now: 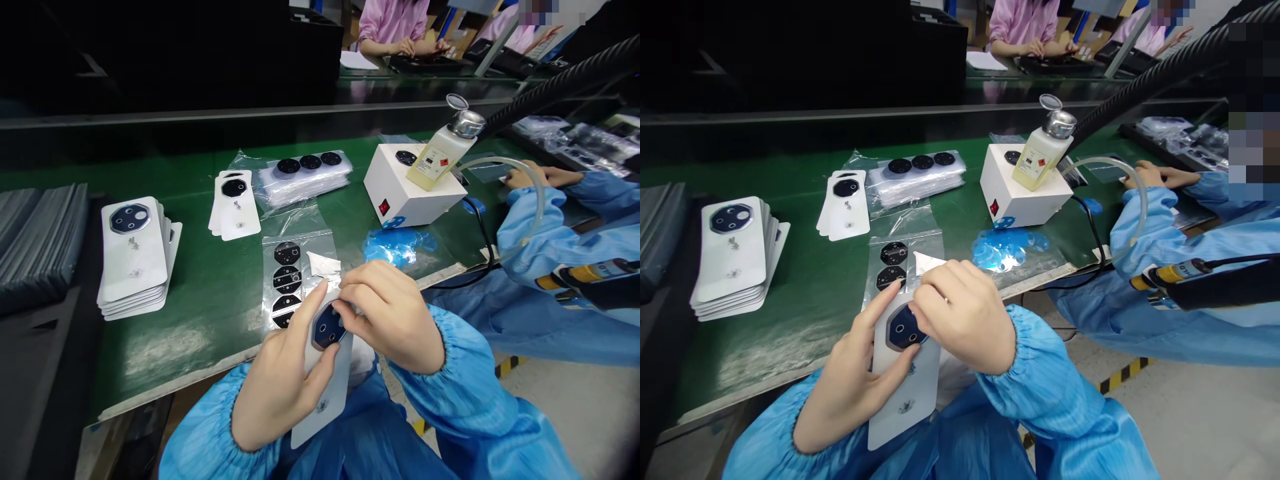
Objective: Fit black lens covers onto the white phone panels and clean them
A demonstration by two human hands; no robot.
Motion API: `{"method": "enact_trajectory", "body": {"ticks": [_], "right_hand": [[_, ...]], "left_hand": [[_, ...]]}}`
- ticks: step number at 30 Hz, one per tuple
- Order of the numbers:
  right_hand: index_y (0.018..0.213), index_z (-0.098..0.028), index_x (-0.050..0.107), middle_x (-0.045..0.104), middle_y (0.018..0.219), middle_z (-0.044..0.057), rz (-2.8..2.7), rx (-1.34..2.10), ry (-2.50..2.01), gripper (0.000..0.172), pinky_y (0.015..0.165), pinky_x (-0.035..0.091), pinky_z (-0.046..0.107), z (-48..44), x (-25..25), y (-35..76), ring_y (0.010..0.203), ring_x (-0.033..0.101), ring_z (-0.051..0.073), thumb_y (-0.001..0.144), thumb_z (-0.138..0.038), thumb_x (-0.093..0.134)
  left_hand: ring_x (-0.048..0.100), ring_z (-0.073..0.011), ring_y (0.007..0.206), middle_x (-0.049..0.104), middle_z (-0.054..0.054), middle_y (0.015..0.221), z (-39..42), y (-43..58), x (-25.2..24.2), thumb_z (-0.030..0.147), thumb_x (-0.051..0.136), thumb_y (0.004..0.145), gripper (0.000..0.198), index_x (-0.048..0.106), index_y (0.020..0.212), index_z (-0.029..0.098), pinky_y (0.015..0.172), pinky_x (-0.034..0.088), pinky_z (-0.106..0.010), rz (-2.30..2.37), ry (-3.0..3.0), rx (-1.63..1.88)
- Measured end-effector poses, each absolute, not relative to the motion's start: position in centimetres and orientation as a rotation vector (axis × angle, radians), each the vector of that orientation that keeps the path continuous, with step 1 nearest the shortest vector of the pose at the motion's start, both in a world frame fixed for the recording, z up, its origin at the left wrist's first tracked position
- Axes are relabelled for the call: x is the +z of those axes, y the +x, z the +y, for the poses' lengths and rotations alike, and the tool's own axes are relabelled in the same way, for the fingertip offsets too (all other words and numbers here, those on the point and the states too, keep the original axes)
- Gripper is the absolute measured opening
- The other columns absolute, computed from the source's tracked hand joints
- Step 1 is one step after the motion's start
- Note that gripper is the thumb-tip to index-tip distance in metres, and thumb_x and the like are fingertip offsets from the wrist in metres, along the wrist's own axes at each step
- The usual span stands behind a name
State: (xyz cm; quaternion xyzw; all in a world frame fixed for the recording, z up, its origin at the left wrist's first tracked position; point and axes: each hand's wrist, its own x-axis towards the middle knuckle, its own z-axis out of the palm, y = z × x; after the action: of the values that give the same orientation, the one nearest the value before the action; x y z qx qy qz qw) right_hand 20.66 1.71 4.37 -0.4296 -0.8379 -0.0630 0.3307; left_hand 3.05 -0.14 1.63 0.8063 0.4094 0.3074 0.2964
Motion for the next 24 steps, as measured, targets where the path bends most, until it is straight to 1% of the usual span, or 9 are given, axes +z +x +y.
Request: {"method": "enact_trajectory", "body": {"ticks": [2,3,6,8,10,13,19,21,24], "right_hand": [[0.069,-0.015,0.056,0.064,0.075,0.007,-2.228,-0.213,-1.126,0.013,0.060,0.044,0.031,1.7,4.4,20.6,0.068,0.053,0.017,0.082,-0.012,0.055],[0.070,-0.014,0.056,0.065,0.076,0.007,-2.243,-0.223,-1.127,0.013,0.059,0.044,0.032,1.6,4.4,20.6,0.068,0.053,0.017,0.082,-0.010,0.054],[0.074,-0.013,0.056,0.065,0.080,0.009,-2.226,-0.175,-1.099,0.008,0.061,0.045,0.033,1.5,4.5,20.7,0.071,0.053,0.017,0.080,-0.006,0.054],[0.078,-0.013,0.055,0.063,0.081,0.008,-2.157,-0.081,-1.074,0.008,0.062,0.046,0.033,1.3,4.7,20.8,0.073,0.053,0.017,0.078,-0.005,0.056],[0.080,-0.014,0.055,0.061,0.082,0.007,-2.088,0.007,-1.053,0.009,0.064,0.046,0.032,1.2,4.9,20.8,0.075,0.052,0.016,0.077,-0.006,0.058],[0.081,-0.015,0.055,0.057,0.086,0.006,-2.058,0.073,-1.036,0.007,0.065,0.046,0.032,1.0,5.2,20.9,0.078,0.050,0.016,0.078,-0.009,0.059],[0.079,-0.016,0.053,0.056,0.081,0.004,-2.074,0.100,-1.061,0.007,0.064,0.044,0.032,1.0,5.5,20.7,0.075,0.049,0.015,0.080,-0.009,0.056],[0.078,-0.016,0.051,0.056,0.079,0.004,-2.094,0.049,-1.068,0.008,0.063,0.043,0.032,1.1,5.5,20.7,0.074,0.049,0.015,0.080,-0.009,0.055],[0.079,-0.017,0.051,0.057,0.078,0.004,-2.137,-0.075,-1.017,0.006,0.064,0.042,0.033,1.3,5.2,20.7,0.073,0.051,0.015,0.080,-0.011,0.053]], "left_hand": [[0.071,-0.0182,0.069,0.056,-0.006,0.131,-0.1,3.1,1.5,0.019,0.054,0.085,0.077,0.009,0.145,0.036,0.057,0.058,-0.028,1.100,2.131,0.815],[0.070,-0.0182,0.070,0.055,-0.005,0.133,-0.1,3.1,1.5,0.019,0.054,0.085,0.077,0.009,0.145,0.037,0.060,0.059,-0.029,1.109,2.113,0.821],[0.069,-0.0247,0.091,0.051,-0.005,0.137,-0.2,3.1,1.5,0.020,0.056,0.084,0.076,0.013,0.144,0.039,0.072,0.060,-0.036,1.133,2.033,0.857],[0.063,-0.0296,0.106,0.051,-0.005,0.136,-0.3,3.0,1.7,0.019,0.057,0.084,0.074,0.017,0.143,0.038,0.080,0.059,-0.041,1.110,1.987,0.882],[0.059,-0.0311,0.113,0.051,-0.006,0.135,-0.5,2.9,1.9,0.019,0.057,0.083,0.073,0.019,0.143,0.038,0.083,0.058,-0.042,1.095,1.964,0.906],[0.059,-0.0294,0.113,0.051,-0.006,0.135,-0.7,2.9,2.0,0.020,0.057,0.083,0.074,0.018,0.143,0.038,0.085,0.057,-0.040,1.091,2.001,0.925],[0.065,-0.0188,0.103,0.054,-0.003,0.134,-0.7,2.9,1.8,0.017,0.058,0.083,0.075,0.019,0.145,0.032,0.081,0.056,-0.024,1.076,2.168,1.009],[0.066,-0.0176,0.102,0.054,-0.003,0.134,-0.7,2.9,1.8,0.016,0.058,0.083,0.074,0.019,0.145,0.030,0.082,0.054,-0.022,1.072,2.178,1.018],[0.068,-0.0181,0.097,0.054,-0.004,0.135,-0.8,2.9,1.8,0.017,0.058,0.083,0.075,0.018,0.145,0.031,0.079,0.056,-0.024,1.075,2.166,0.988]]}}
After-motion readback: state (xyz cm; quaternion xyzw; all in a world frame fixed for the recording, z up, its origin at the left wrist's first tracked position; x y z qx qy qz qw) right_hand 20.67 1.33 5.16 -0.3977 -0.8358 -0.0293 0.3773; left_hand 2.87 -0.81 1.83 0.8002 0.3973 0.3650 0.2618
